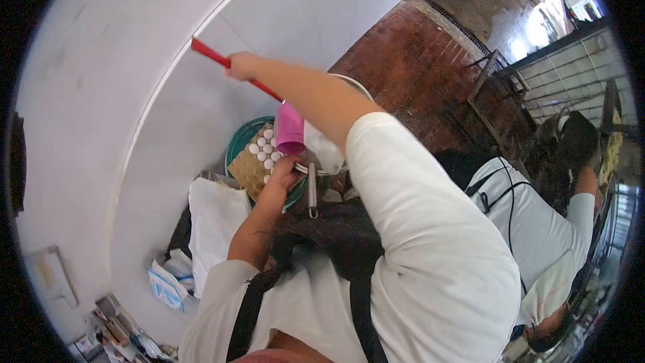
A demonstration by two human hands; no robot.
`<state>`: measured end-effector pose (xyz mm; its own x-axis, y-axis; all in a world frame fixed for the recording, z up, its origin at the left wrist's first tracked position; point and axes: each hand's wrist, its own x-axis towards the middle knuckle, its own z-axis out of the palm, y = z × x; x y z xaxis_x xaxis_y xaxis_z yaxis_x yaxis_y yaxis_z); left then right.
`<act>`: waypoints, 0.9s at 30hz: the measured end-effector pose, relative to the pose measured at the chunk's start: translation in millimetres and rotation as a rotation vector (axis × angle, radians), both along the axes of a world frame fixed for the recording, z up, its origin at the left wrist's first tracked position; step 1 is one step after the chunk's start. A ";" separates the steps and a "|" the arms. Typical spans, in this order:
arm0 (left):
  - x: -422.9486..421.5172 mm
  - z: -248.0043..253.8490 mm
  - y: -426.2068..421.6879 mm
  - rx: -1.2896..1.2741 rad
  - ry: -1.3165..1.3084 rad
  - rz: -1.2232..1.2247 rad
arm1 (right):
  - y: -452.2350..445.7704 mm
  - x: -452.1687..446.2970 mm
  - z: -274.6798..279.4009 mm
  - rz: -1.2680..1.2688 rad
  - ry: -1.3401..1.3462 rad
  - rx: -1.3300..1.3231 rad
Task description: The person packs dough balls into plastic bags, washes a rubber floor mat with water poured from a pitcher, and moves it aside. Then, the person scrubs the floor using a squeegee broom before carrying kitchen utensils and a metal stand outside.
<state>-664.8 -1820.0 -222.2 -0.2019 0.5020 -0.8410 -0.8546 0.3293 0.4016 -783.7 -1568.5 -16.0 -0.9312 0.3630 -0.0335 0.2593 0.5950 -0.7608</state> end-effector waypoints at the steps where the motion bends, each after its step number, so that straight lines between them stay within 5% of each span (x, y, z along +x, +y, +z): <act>1: -7.3 1.7 18.1 0.039 0.009 -0.079 | -7.0 -4.4 4.9 -0.036 -0.043 -0.049; 3: -15.8 8.6 45.5 0.116 0.021 -0.230 | -16.2 -29.6 -22.6 -0.021 0.066 0.009; 7: -34.9 22.6 88.1 0.584 1.707 -0.857 | -41.5 -56.5 -26.2 -0.031 0.047 -0.061; 9: -44.1 25.8 117.7 0.699 1.833 -0.805 | -42.6 -58.7 -23.9 0.024 -0.016 -0.061; 13: -59.6 31.7 160.5 0.714 1.227 -0.677 | -32.2 -18.7 22.6 0.056 -0.076 0.014; 16: -69.0 28.8 187.4 0.638 0.737 -0.591 | 2.9 37.0 49.5 0.137 0.383 0.067; 19: -75.9 29.2 208.8 0.394 -0.036 -0.338 | 48.6 145.5 111.5 0.055 0.623 -0.052; 21: -64.4 52.7 235.0 0.203 -0.016 -0.241 | 98.3 218.8 136.2 -0.095 0.531 -0.016; 23: -53.2 56.2 263.3 0.068 0.023 -0.146 | 142.8 283.8 127.3 -0.380 0.558 -0.302; 27: -38.9 35.7 327.8 0.127 0.098 -0.121 | 244.7 398.0 72.3 -0.766 0.586 -0.370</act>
